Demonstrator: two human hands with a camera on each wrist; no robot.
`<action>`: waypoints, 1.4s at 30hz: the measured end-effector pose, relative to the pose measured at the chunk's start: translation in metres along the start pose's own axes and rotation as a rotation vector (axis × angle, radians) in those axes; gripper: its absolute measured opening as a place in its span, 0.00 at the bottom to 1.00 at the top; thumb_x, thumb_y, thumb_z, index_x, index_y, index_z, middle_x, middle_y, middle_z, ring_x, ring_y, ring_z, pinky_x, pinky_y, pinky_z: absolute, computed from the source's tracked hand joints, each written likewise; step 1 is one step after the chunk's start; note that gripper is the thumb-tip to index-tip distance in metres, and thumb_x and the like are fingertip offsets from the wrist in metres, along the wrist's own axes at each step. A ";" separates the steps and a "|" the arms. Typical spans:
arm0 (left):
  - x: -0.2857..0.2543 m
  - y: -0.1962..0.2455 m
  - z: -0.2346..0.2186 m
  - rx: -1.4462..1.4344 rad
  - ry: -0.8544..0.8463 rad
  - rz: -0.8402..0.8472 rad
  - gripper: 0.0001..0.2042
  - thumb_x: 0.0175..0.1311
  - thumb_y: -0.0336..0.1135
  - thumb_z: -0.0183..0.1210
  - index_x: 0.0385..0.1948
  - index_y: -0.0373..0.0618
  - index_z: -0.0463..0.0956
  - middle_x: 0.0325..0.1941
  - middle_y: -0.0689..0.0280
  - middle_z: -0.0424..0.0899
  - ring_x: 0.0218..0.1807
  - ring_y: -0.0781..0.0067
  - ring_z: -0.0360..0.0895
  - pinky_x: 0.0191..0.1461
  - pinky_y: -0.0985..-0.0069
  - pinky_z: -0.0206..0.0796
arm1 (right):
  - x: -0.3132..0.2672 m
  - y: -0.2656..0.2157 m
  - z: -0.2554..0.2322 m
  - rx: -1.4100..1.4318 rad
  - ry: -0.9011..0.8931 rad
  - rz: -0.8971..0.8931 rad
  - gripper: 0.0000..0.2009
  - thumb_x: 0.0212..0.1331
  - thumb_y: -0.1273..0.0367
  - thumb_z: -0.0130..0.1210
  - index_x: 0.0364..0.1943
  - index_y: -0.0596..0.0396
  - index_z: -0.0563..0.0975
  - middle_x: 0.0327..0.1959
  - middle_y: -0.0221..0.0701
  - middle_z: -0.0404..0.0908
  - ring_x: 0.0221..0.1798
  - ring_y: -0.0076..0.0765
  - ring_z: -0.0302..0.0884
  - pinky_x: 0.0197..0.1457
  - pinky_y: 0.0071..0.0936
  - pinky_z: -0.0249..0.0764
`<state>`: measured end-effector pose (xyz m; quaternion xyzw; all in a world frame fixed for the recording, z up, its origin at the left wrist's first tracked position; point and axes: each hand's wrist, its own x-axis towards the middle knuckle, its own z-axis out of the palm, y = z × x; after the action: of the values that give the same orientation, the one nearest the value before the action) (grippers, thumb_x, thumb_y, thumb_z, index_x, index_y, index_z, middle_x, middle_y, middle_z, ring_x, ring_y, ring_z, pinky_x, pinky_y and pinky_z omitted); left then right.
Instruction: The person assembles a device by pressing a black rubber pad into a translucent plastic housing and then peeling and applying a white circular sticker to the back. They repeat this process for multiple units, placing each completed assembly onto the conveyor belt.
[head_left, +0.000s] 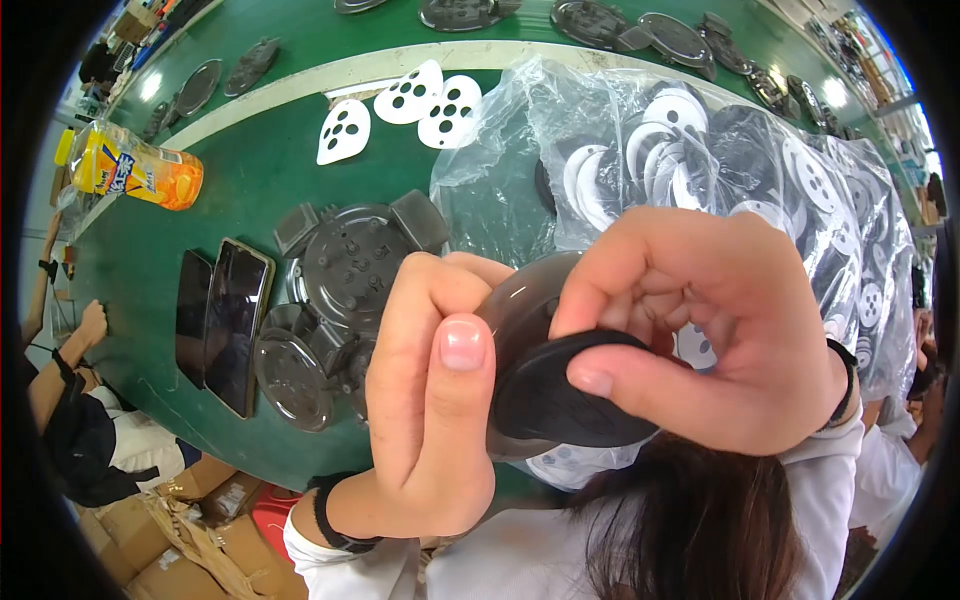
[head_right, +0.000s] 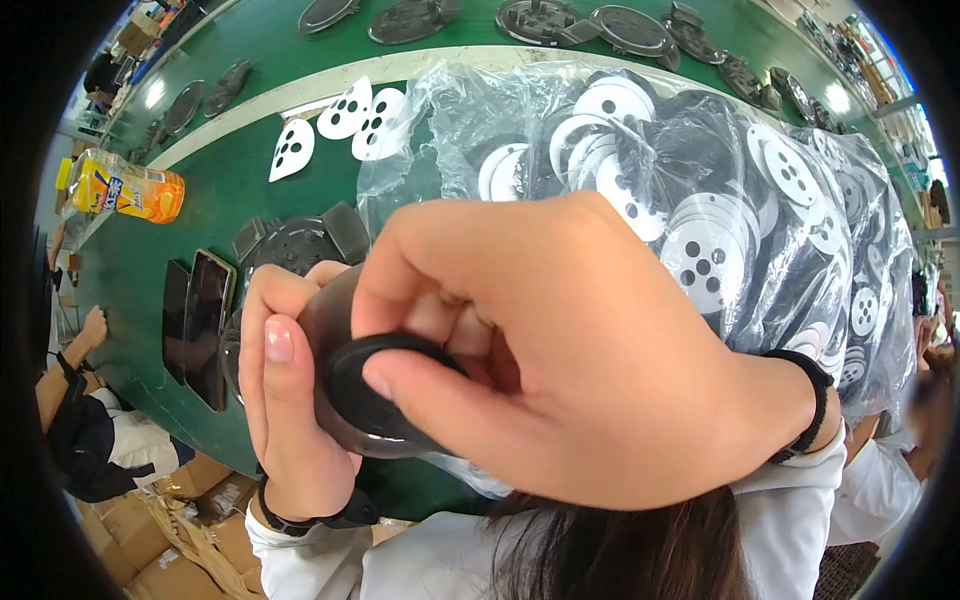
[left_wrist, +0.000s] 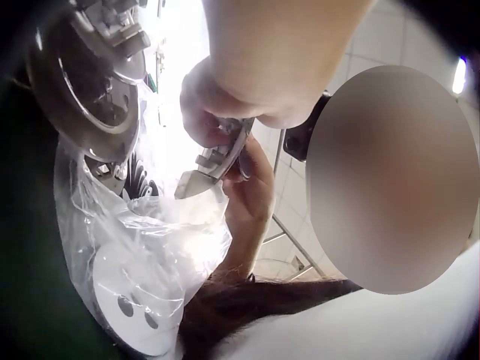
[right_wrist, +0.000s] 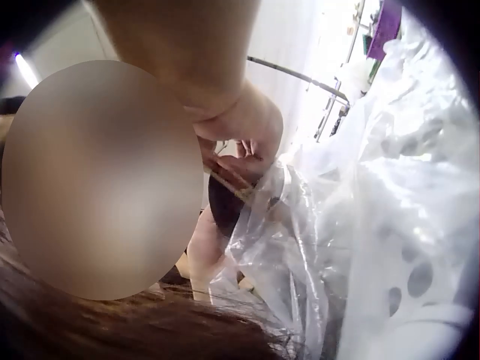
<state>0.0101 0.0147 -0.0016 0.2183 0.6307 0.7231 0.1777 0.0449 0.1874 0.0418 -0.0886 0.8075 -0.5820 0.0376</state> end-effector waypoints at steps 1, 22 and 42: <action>0.000 -0.003 0.000 -0.022 0.003 0.028 0.14 0.67 0.43 0.37 0.29 0.40 0.60 0.30 0.61 0.69 0.30 0.81 0.61 0.36 0.83 0.54 | 0.000 0.002 -0.001 0.039 -0.020 0.036 0.05 0.47 0.79 0.56 0.30 0.63 0.73 0.20 0.26 0.75 0.18 0.10 0.66 0.19 0.08 0.57; -0.001 -0.001 0.001 -0.182 0.011 -0.026 0.16 0.67 0.45 0.37 0.32 0.39 0.61 0.34 0.61 0.70 0.32 0.83 0.60 0.37 0.83 0.54 | 0.001 0.011 0.000 -0.126 0.008 -0.146 0.07 0.46 0.78 0.58 0.30 0.62 0.73 0.19 0.26 0.74 0.14 0.12 0.63 0.16 0.10 0.54; 0.003 0.016 -0.009 -0.225 0.050 -0.316 0.25 0.62 0.54 0.41 0.40 0.34 0.64 0.41 0.59 0.74 0.41 0.76 0.72 0.44 0.79 0.65 | 0.016 0.005 -0.009 0.692 0.014 0.304 0.15 0.53 0.71 0.54 0.42 0.65 0.67 0.31 0.29 0.74 0.32 0.18 0.71 0.39 0.13 0.67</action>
<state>0.0027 0.0067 0.0132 0.0772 0.5765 0.7575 0.2965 0.0270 0.1943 0.0409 0.0542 0.5672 -0.8088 0.1459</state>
